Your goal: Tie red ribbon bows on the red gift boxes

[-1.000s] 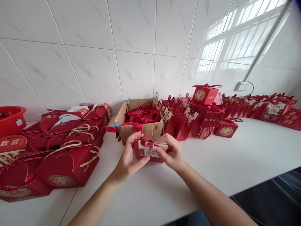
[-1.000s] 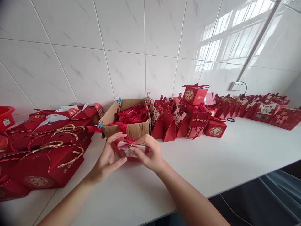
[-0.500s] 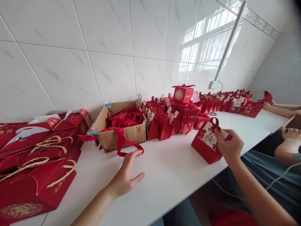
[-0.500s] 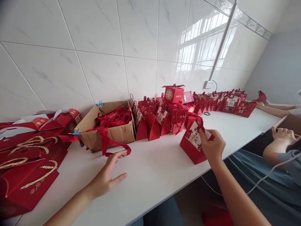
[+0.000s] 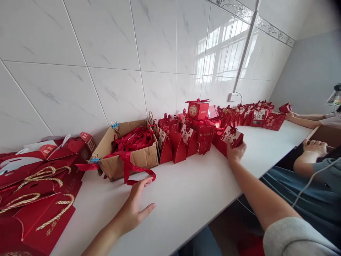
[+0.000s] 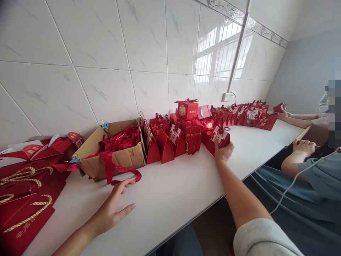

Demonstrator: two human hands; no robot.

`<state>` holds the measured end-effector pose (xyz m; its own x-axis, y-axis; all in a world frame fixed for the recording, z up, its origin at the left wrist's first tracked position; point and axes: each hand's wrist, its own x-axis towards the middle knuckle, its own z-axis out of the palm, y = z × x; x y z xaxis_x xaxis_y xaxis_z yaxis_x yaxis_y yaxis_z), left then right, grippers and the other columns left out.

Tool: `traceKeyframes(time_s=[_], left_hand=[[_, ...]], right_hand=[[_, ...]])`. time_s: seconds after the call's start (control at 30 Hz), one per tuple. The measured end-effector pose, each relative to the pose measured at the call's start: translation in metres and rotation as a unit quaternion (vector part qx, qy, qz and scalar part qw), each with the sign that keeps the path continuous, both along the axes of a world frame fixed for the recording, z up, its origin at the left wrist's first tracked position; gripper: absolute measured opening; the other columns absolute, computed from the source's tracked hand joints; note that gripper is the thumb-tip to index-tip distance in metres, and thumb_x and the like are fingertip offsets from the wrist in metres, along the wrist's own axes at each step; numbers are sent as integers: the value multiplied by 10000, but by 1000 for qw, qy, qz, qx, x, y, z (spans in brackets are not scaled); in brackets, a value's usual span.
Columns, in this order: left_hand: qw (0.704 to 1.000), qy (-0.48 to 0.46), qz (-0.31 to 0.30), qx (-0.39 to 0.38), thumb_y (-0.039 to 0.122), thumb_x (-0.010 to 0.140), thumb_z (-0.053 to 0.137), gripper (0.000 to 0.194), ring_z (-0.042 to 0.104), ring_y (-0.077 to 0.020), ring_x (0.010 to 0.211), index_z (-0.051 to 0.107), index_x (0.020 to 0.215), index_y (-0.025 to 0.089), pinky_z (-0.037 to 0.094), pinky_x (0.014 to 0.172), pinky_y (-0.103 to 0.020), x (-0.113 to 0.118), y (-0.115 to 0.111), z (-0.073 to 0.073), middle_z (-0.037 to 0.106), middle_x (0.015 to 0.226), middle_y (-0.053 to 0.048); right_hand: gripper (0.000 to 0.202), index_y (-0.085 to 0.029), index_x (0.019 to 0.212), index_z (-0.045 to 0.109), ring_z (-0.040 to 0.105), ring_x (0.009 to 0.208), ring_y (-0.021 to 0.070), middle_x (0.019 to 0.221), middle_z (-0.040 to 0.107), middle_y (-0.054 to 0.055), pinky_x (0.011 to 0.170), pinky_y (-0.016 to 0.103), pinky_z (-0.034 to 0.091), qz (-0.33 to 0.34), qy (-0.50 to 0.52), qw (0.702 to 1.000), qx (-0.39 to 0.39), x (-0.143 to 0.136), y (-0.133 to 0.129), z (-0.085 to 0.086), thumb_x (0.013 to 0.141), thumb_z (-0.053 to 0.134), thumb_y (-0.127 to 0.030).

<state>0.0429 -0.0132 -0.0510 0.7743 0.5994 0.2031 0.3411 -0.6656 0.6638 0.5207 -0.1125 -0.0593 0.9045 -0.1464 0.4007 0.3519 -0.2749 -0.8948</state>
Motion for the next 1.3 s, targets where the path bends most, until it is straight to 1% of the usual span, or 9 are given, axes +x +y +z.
traceKeyframes(time_s=[0.07,0.13,0.3,0.5,0.6,0.83,1.0,1.13,1.3], left_hand=[[1000,-3,-1,2,306,851,536,571,365,-297,1313,274,1359,312,344,1062,-530,0,1,-1,369,1422,-106],[1000,-3,-1,2,301,854,533,572,361,-303,1313,270,1362,309,339,1062,-539,0,2,-2,366,1421,-110],[1000,-2,-1,-13,278,855,525,566,349,-304,1316,271,1360,292,320,1071,-546,0,0,0,361,1421,-119],[998,-21,42,-39,282,877,487,468,398,-293,1281,327,1317,280,351,1048,-536,4,-2,2,406,1392,-112],[998,-23,45,-35,267,871,492,461,415,-285,1270,343,1307,286,362,1045,-523,5,-2,2,415,1387,-107],[997,-20,56,-39,273,870,491,466,421,-277,1274,363,1317,286,378,1044,-488,4,-4,5,419,1400,-98],[998,-11,43,-49,267,885,469,456,383,-276,1303,339,1322,294,333,1071,-509,4,-3,4,389,1415,-97],[998,-12,44,-49,273,884,475,466,380,-277,1309,335,1328,293,330,1075,-509,4,-3,2,388,1416,-98],[998,-23,39,-42,270,872,493,465,400,-276,1303,365,1317,295,354,1067,-498,3,-3,0,425,1399,-91]], right_hand=[[799,-161,1170,427,493,1128,382,1177,518,192,972,547,390,8,43,999,6,2,0,-10,539,749,-530],[821,-176,1153,439,538,1081,368,1155,553,171,948,532,430,33,72,997,13,2,-4,-17,490,777,-524],[636,-206,1039,489,633,899,275,1023,642,83,779,397,548,137,92,986,25,-5,-20,-23,532,757,-481],[551,-200,1070,490,630,947,251,1059,646,65,773,337,550,248,44,968,6,-14,-23,-28,559,687,-266],[626,-188,1116,476,614,984,272,1108,629,91,791,346,536,248,28,968,-11,-15,-21,-26,535,701,-253],[735,-151,1198,431,603,966,300,1150,595,156,739,370,523,164,39,985,-36,-12,-22,-23,546,727,-318],[645,-193,1101,532,624,916,273,1021,657,90,765,372,515,227,31,970,-83,-9,-20,-26,542,770,-409],[680,-145,1120,545,589,1000,303,1129,587,164,864,434,470,205,20,973,-107,-7,-15,-28,564,756,-474],[589,-158,1046,591,647,751,210,1062,599,122,751,375,513,238,9,963,-123,-5,-13,-32,579,761,-475]])
